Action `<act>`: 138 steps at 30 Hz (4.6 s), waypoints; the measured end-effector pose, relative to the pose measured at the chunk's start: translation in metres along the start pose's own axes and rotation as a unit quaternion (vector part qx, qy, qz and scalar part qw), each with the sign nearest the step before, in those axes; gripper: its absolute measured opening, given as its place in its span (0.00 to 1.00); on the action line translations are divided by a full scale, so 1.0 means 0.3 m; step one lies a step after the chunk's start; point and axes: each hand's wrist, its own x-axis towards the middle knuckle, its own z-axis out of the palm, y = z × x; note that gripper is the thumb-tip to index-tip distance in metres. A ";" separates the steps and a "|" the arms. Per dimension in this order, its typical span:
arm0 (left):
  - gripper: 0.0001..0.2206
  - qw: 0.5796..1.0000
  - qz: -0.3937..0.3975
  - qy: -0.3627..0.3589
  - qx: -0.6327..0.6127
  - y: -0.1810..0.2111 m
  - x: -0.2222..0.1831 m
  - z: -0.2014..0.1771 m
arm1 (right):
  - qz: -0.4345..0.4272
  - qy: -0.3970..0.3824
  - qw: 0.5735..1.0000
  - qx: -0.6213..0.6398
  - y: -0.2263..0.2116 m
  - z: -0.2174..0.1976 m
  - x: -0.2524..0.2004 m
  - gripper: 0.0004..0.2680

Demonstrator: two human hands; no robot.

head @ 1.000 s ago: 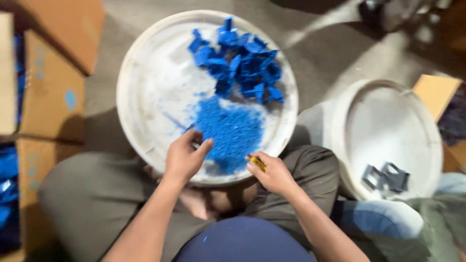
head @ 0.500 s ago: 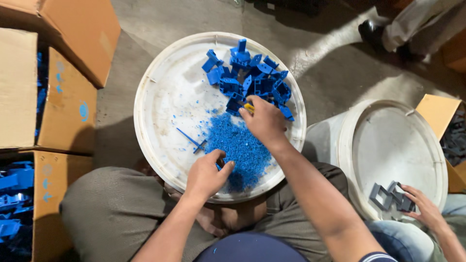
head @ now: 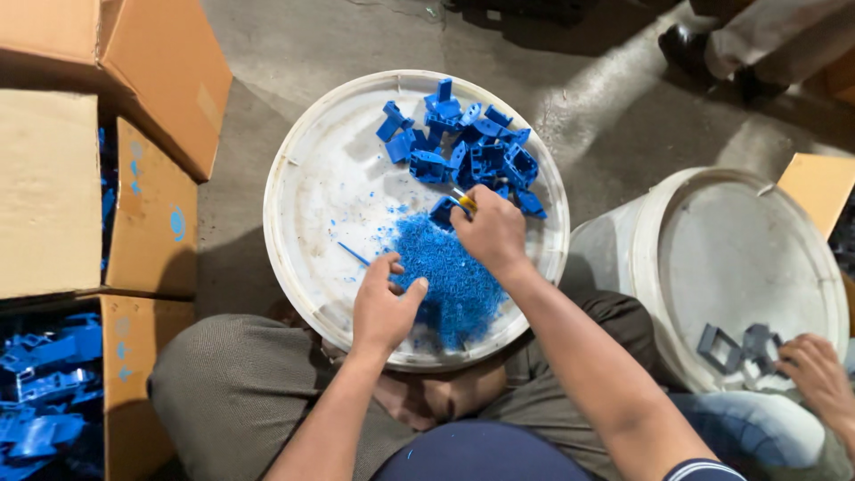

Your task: The person uses a small yellow blade to scrape and clean excess material from blue plastic components over a white bucket.

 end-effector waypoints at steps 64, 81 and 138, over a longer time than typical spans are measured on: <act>0.08 0.997 -0.044 -0.039 -0.054 -0.056 -0.197 0.081 | -0.090 -0.292 0.949 0.079 0.002 -0.148 -0.515 0.26; 0.06 0.997 -0.032 -0.026 -0.069 -0.064 -0.190 0.076 | -0.167 -0.239 0.956 0.041 0.005 -0.122 -0.559 0.21; 0.12 0.887 -0.188 -0.123 -0.403 -0.082 -0.187 0.091 | -0.075 -0.223 0.964 0.122 0.002 -0.159 -0.497 0.22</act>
